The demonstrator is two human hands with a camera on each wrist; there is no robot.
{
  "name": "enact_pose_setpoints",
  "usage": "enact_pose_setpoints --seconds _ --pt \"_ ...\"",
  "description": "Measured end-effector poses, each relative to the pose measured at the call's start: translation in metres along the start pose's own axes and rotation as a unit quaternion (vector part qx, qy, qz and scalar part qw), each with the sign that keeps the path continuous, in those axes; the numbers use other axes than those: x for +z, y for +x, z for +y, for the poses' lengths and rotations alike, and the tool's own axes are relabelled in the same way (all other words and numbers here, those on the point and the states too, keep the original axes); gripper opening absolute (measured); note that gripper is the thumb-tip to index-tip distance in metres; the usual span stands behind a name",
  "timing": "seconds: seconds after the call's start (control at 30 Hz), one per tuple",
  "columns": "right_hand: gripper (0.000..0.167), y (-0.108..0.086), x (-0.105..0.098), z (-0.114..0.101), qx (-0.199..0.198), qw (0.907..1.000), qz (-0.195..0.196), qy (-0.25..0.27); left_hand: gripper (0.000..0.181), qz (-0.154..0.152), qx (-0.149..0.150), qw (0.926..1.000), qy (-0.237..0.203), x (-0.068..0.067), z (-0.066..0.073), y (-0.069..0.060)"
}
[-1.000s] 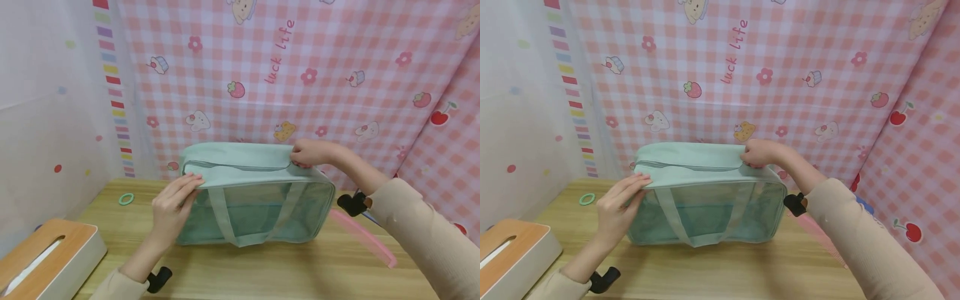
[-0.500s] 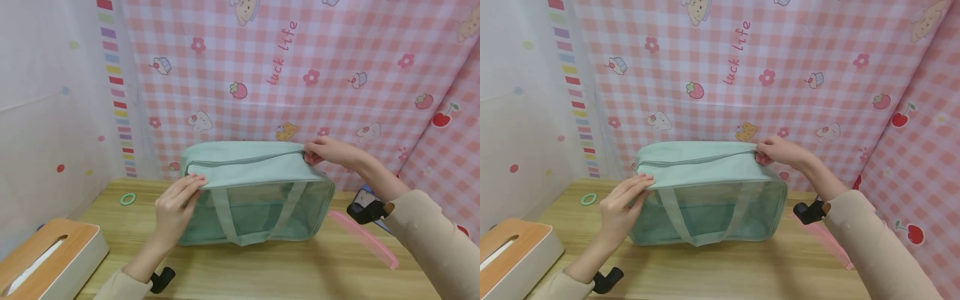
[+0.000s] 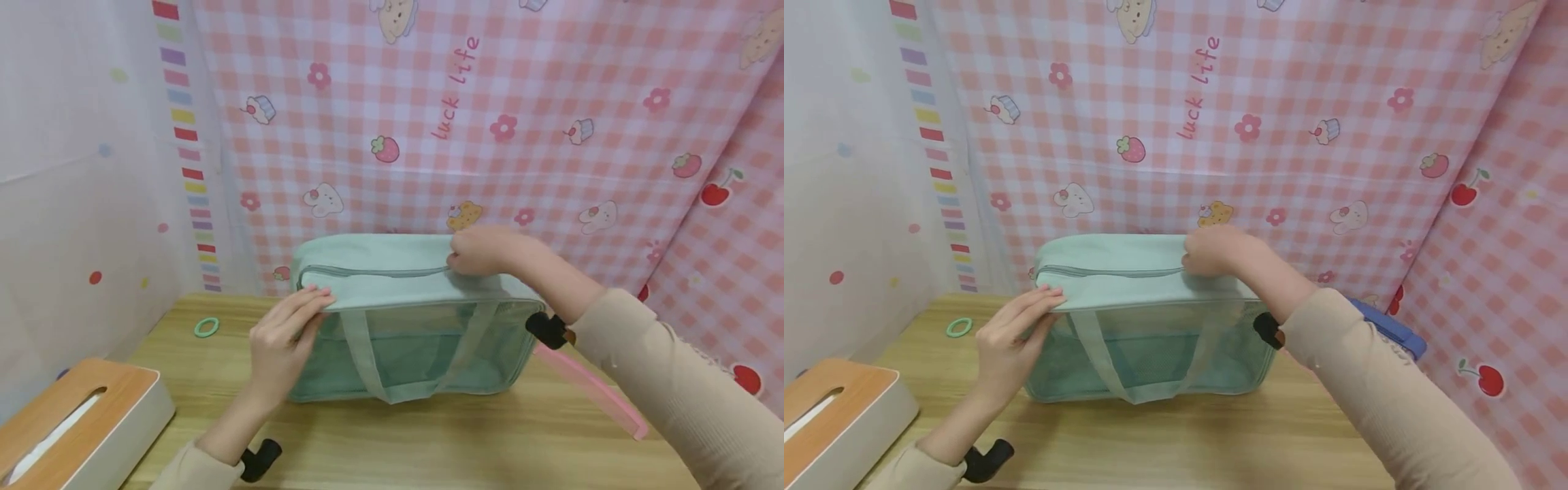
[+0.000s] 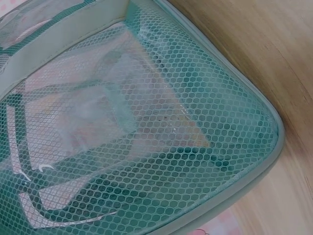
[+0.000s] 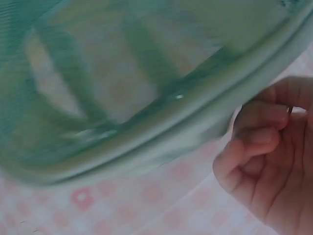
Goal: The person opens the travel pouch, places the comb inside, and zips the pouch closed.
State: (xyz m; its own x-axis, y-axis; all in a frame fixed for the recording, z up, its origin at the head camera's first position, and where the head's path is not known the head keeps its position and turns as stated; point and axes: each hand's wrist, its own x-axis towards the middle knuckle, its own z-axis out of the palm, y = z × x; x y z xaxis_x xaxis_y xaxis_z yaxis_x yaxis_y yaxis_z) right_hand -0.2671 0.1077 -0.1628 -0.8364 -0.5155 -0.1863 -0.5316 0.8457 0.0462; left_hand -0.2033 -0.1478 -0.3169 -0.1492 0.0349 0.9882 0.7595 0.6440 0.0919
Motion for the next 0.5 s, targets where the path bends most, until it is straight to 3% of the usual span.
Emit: enact_pose_setpoints --seconds 0.1,0.23,0.4,0.5 --pt "0.03 0.015 -0.004 -0.015 0.002 0.9981 -0.061 0.002 0.021 -0.001 0.001 1.0 -0.001 0.001 0.0 -0.001" --pt "0.03 0.027 -0.006 -0.02 0.01 0.9913 -0.122 0.047 0.02 -0.003 0.002 1.0 -0.002 0.002 0.001 -0.004" --pt "0.03 0.029 -0.014 -0.012 0.004 0.9805 -0.157 0.118 0.02 0.003 -0.002 1.0 0.0 0.002 0.0 -0.002" --pt "0.03 0.027 -0.02 -0.01 -0.01 0.9758 -0.158 0.151 0.02 0.007 0.0 1.0 0.006 0.001 -0.002 0.001"
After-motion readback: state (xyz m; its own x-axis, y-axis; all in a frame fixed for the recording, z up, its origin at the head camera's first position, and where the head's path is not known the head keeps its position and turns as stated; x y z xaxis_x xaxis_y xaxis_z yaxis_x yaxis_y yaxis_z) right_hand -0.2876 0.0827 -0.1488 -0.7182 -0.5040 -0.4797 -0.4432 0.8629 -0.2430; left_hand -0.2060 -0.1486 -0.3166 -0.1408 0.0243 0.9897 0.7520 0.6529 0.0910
